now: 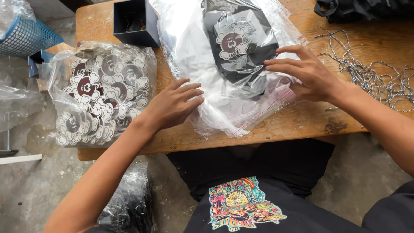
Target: The person attaches stickers and metal chains to black pouches and then places each pouch inside a clear plastic bag.
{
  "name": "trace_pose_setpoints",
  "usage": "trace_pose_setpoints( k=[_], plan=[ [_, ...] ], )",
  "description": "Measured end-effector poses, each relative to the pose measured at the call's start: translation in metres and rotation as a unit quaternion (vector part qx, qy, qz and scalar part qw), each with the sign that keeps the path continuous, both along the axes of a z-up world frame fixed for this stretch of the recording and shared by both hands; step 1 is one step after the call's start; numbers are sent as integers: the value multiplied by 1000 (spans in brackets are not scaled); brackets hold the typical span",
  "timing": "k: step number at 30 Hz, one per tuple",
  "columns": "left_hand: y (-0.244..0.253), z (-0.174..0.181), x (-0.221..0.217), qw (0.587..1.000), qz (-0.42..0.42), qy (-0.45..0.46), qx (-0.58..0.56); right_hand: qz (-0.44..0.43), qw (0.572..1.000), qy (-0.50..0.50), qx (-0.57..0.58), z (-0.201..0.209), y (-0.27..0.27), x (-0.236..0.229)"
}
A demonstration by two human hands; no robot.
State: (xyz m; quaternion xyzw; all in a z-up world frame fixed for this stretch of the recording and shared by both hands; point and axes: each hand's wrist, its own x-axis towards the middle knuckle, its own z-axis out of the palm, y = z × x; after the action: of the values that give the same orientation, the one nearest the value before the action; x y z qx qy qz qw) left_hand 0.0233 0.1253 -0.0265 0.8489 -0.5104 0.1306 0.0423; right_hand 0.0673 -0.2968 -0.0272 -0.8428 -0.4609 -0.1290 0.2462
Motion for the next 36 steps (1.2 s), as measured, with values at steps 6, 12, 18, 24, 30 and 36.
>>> trace_pose_setpoints(
  k=[6,12,18,24,30,36],
  plan=[
    [4,30,-7,996,-48,71,13,34,972,-180,-150,-11,-22,6],
    [0,41,-11,990,-28,131,-42,24,993,96,-58,2,-19,1],
    [-9,40,-9,997,-10,66,-34,8,991,120,-53,10,-18,1],
    [-10,37,-11,996,-50,22,-65,35,961,-206,-179,-13,-31,14],
    [-11,25,-8,999,27,44,13,34,962,-217,-161,-3,-15,6],
    [-21,44,-6,994,11,109,28,55,992,-11,-117,3,-6,7]
  ],
)
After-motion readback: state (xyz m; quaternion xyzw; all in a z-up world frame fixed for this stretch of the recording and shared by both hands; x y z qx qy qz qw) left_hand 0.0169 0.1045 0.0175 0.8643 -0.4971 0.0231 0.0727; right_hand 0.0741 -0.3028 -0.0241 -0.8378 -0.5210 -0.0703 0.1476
